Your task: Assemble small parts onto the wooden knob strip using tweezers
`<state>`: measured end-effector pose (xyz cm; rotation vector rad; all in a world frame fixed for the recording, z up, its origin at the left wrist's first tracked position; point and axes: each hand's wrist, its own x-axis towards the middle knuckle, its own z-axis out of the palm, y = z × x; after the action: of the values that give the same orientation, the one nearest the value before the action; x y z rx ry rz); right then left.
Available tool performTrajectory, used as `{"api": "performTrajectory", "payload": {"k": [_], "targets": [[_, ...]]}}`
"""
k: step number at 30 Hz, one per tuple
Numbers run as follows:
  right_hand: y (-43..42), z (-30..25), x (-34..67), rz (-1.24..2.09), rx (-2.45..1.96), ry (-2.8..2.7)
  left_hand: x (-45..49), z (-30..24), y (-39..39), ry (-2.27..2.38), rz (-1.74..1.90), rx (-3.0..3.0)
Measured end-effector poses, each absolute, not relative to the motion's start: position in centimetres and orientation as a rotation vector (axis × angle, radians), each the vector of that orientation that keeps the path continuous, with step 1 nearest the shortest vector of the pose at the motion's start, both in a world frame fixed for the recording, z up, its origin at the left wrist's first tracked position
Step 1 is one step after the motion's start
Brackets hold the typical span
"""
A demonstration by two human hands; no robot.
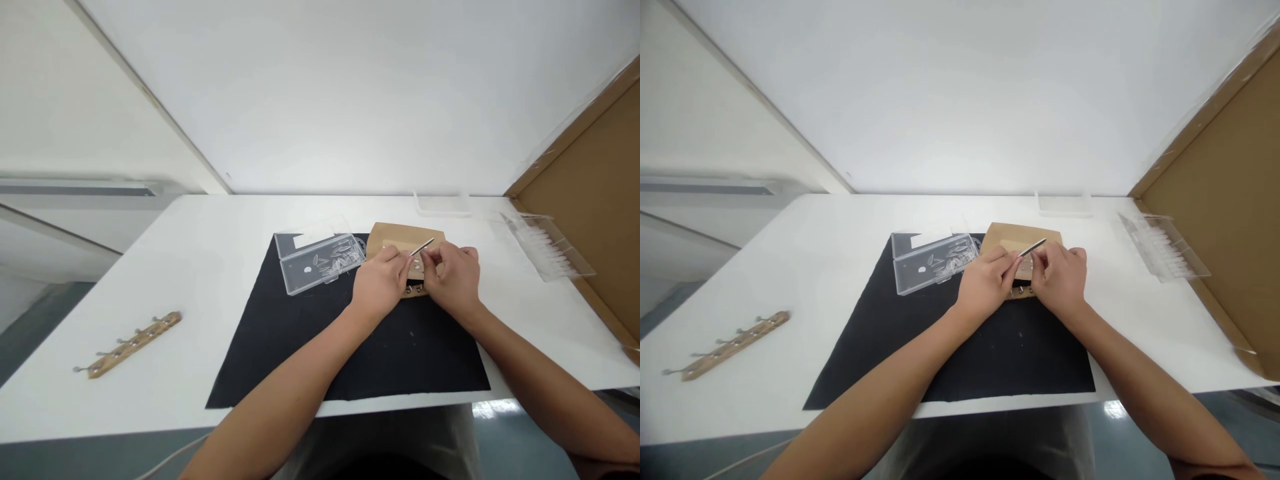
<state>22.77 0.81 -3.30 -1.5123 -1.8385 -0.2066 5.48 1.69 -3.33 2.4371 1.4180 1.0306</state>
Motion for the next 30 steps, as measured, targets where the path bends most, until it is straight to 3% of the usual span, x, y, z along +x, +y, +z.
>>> {"api": "performTrajectory", "payload": {"k": [30], "targets": [[1.44,-3.29,22.85,-0.096,-1.568,-1.822,5.34,-2.75,1.63,1.445,1.01,2.481]]}}
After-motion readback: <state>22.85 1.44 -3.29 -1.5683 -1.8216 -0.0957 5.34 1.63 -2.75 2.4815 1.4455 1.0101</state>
